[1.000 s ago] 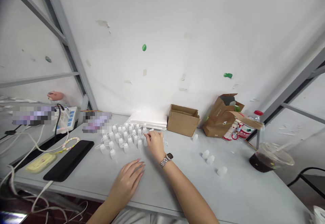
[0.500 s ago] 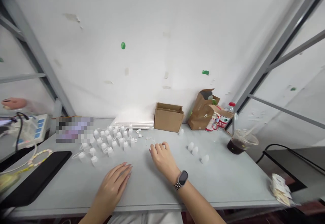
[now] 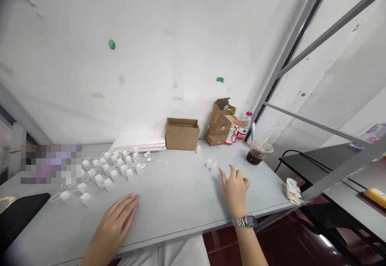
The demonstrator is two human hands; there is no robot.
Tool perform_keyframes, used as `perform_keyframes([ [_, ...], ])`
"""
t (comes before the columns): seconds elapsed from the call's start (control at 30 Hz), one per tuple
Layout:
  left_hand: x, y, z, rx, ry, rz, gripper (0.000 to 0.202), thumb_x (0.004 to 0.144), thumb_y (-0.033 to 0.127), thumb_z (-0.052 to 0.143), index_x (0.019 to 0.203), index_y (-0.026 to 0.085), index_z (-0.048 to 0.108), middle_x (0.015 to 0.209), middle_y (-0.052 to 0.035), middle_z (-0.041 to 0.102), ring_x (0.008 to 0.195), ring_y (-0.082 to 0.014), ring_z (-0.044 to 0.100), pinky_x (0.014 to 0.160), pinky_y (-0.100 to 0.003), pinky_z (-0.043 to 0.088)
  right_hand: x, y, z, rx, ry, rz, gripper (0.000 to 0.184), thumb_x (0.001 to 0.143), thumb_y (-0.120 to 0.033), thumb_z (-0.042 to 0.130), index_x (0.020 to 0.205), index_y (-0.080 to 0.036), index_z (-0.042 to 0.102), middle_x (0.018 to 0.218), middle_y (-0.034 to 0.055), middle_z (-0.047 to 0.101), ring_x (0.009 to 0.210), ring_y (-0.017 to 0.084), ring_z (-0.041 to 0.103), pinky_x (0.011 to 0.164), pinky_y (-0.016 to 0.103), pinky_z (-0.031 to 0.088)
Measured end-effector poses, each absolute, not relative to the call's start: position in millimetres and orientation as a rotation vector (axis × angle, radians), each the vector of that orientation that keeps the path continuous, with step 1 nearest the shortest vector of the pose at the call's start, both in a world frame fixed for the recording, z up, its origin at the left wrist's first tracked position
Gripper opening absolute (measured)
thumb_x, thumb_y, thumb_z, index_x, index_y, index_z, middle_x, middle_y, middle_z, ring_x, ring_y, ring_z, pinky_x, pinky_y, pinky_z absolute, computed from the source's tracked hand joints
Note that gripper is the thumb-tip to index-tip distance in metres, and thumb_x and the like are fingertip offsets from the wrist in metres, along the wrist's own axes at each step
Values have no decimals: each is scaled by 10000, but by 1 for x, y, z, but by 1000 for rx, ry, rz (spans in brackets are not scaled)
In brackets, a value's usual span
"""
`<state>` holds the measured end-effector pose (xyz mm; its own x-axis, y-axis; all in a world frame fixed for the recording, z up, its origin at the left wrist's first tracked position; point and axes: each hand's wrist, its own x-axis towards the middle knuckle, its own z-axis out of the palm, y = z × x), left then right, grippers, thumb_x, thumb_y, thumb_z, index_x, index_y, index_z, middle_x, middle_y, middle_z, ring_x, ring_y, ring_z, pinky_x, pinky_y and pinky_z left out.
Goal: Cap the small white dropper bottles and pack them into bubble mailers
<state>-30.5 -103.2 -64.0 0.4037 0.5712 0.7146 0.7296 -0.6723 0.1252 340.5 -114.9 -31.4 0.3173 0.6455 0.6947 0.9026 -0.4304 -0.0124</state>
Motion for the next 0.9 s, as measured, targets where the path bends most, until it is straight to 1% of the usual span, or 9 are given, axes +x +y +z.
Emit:
perform_keyframes([
  [0.13, -30, -103, -63, -2449, -1134, -1127, 270, 873, 186, 439, 1085, 208, 604, 1009, -55, 681, 999, -203, 602, 847, -343, 500, 338, -111, -37, -2140, -1415, -742, 466, 927, -430, 267, 973, -113, 606, 779, 104, 603, 709, 216, 530, 745, 371, 288],
  [0.23, -31, -103, -63, -2452, -1140, -1124, 275, 872, 184, 438, 1093, 216, 600, 1008, -49, 681, 990, -200, 606, 843, -342, 502, 338, -109, -41, -2101, -1428, -694, 447, 924, -417, 267, 936, -123, 603, 776, 101, 607, 705, 213, 539, 749, 372, 296],
  [0.33, -31, -103, -62, -2454, -1149, -1114, 284, 873, 187, 436, 1107, 224, 593, 1016, -49, 679, 995, -199, 604, 842, -339, 500, 342, -107, -47, -2059, -1400, -546, 447, 897, -473, 287, 910, -136, 581, 770, 103, 610, 694, 218, 547, 722, 365, 317],
  [0.47, -30, -106, -60, -2447, -1181, -1135, 286, 869, 185, 443, 1111, 216, 591, 1016, -56, 677, 972, -198, 610, 841, -335, 500, 350, -105, -51, -2036, -1265, -162, 452, 800, -583, 368, 803, -172, 557, 588, 35, 563, 538, 193, 514, 604, 326, 340],
  [0.6, -22, -107, -56, -2476, -1338, -1197, 281, 878, 229, 433, 1113, 210, 585, 978, -60, 661, 916, -187, 617, 796, -304, 518, 338, -110, -42, -1949, -1231, -71, 425, 742, -603, 445, 654, -200, 547, 520, 10, 497, 471, 170, 443, 523, 312, 318],
  [0.67, -13, -101, -48, -2524, -1434, -1179, 265, 877, 255, 428, 1082, 206, 589, 935, -56, 650, 886, -188, 620, 762, -299, 525, 315, -114, -37, -1789, -1235, 10, 375, 735, -561, 507, 660, -203, 583, 527, 6, 480, 487, 173, 432, 520, 319, 327],
  [0.77, 8, -79, -28, -2633, -1624, -954, 233, 865, 242, 438, 1050, 175, 563, 951, -67, 626, 897, -206, 608, 781, -334, 506, 264, -119, -35, -1643, -1321, 115, 300, 760, -485, 543, 787, -208, 653, 567, -2, 497, 526, 172, 470, 551, 307, 386],
  [0.83, 25, -57, -15, -2646, -1805, -734, 225, 866, 239, 436, 1046, 153, 539, 977, -91, 601, 915, -222, 590, 788, -357, 483, 226, -122, -39, -1557, -1406, 200, 266, 799, -420, 535, 871, -198, 663, 622, -2, 510, 559, 161, 491, 588, 301, 415],
  [0.9, 42, -35, -7, -2652, -1832, -697, 194, 862, 219, 440, 1009, 142, 540, 973, -107, 590, 922, -229, 575, 784, -354, 465, 194, -124, -46, -1487, -1473, 238, 252, 838, -362, 509, 959, -190, 649, 674, 9, 522, 593, 156, 498, 623, 304, 428],
])
